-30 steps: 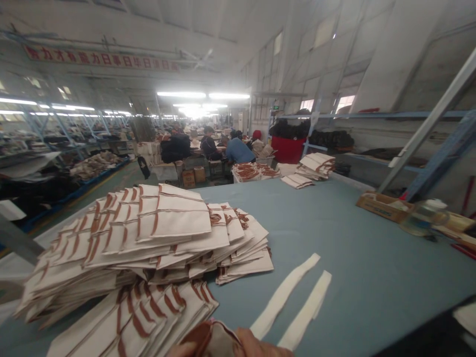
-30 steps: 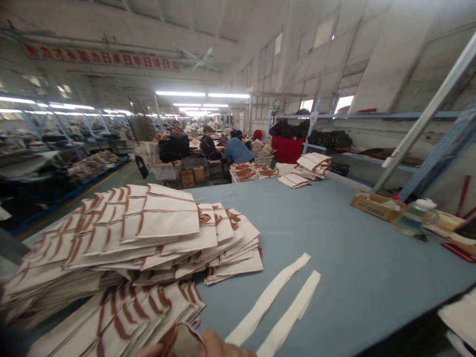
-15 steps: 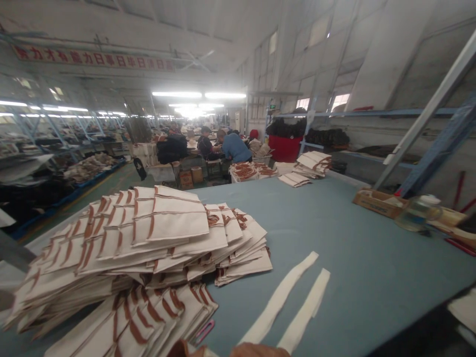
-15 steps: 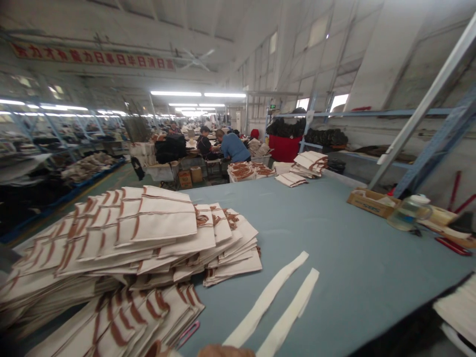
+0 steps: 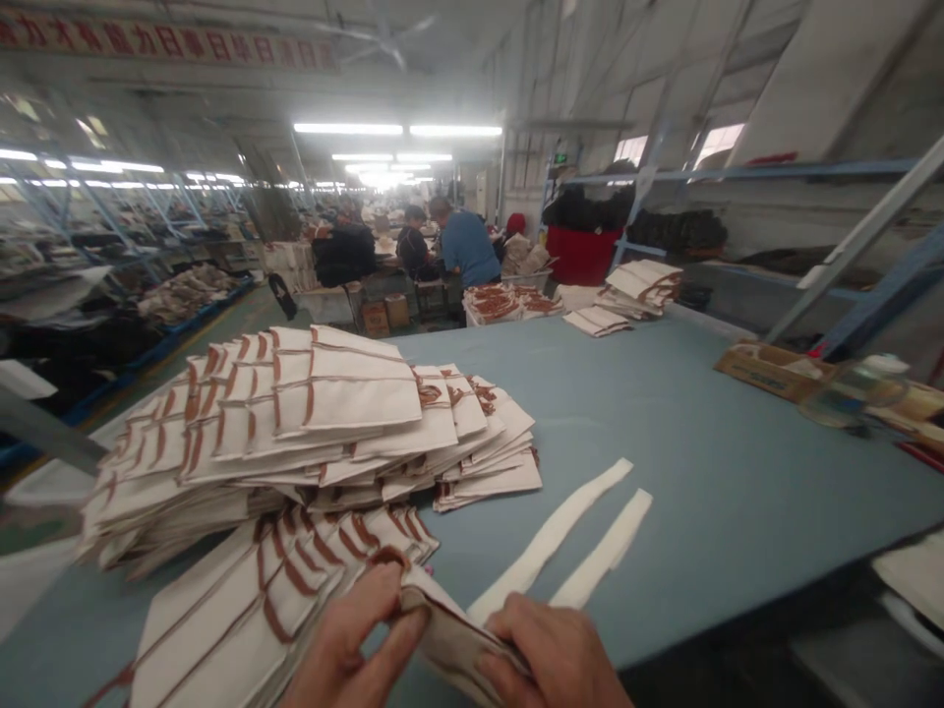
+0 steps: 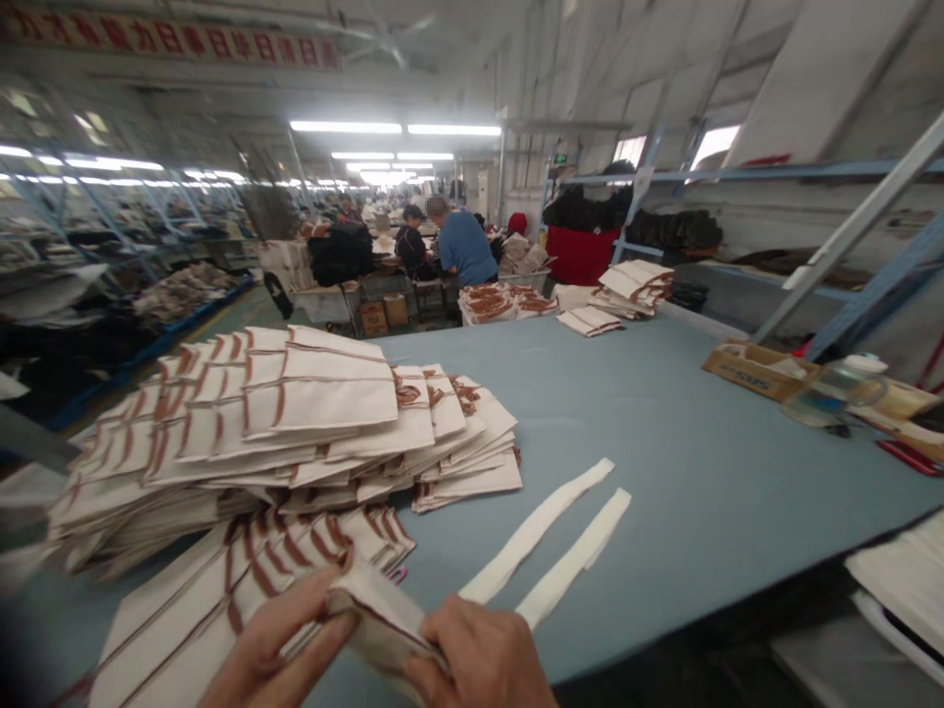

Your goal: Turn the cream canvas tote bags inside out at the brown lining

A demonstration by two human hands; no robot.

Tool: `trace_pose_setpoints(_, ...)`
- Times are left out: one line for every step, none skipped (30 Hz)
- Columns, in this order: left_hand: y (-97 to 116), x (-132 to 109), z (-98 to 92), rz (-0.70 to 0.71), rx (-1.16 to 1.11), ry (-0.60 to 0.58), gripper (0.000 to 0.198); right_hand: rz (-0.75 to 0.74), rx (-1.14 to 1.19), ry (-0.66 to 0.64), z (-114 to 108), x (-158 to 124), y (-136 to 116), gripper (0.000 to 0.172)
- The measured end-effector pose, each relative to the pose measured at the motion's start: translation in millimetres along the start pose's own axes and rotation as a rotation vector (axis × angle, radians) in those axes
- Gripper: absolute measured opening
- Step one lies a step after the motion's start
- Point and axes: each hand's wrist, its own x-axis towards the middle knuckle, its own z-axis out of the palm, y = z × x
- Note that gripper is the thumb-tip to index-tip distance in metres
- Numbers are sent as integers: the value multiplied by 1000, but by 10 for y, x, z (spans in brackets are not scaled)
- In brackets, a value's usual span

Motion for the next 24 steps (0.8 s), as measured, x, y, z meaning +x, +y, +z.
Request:
trace_pose_setpoints(33,5,-18,-44,-4,-23,34,13,16,-19,-45,24,-28,58)
trace_pose_setpoints(64,10,-34,-89,-16,-39,34,33,36,-44,-83,34,-53,53)
trace_pose_setpoints(90,14,-46,-131,-37,-55,33,60,59,-78,-114,30,-75,46)
trace_pose_setpoints(109,14,-52,-166,-66,-71,32,92,86,-110,-139,14,-91,38)
trace_pose_setpoints(120,11,-50,-195,-100,-94,31,124,115,-140,-160,-12,-104,32)
trace_pose_setpoints(124,3,-41,-221,-139,-128,30,160,147,-174,-180,-43,-114,26)
trace_pose_setpoints(122,-10,-25,-243,-183,-165,30,210,184,-212,-201,-73,-123,21)
trace_pose_setpoints(118,-28,-4,-265,-227,-204,30,277,234,-260,-226,-97,-134,18)
trace_pose_setpoints(115,-51,21,-285,-269,-235,30,361,305,-315,-254,-110,-147,15)
trace_pose_setpoints(117,-75,46,-302,-301,-261,30,455,399,-373,-284,-111,-164,13)
trace_pose_setpoints(126,-100,70,-314,-315,-282,30,554,508,-424,-315,-97,-184,12)
trace_pose_setpoints(142,-123,90,-319,-307,-298,30,649,617,-452,-344,-69,-206,13)
trace_pose_setpoints(167,-143,106,-318,-281,-310,29,723,710,-463,-370,-29,-230,14)
trace_pose_setpoints(199,-158,116,-313,-246,-316,28,772,776,-462,-390,19,-252,15)
trace_pose_setpoints(233,-170,123,-307,-212,-318,26,797,814,-460,-404,72,-272,15)
trace_pose_setpoints(267,-178,126,-301,-185,-319,25,806,837,-461,-411,125,-287,15)
trace_pose_setpoints(298,-184,126,-297,-167,-317,23,805,868,-467,-412,173,-298,16)
trace_pose_setpoints(320,-192,125,-295,-155,-315,22,800,909,-475,-409,214,-304,17)
trace_pose_setpoints(332,-201,121,-296,-144,-310,20,797,961,-489,-401,246,-307,18)
trace_pose_setpoints(333,-215,116,-299,-128,-300,19,797,1016,-502,-391,268,-307,21)
trace_pose_setpoints(323,-232,109,-299,-112,-286,18,800,1061,-513,-380,281,-305,24)
trace_pose_setpoints(304,-252,98,-296,-98,-276,18,803,1093,-523,-369,286,-302,27)
trace_pose_setpoints(279,-273,86,-288,-92,-271,18,807,1119,-536,-359,286,-300,29)
trace_pose_setpoints(252,-294,71,-276,-92,-271,19,812,1144,-548,-350,281,-299,32)
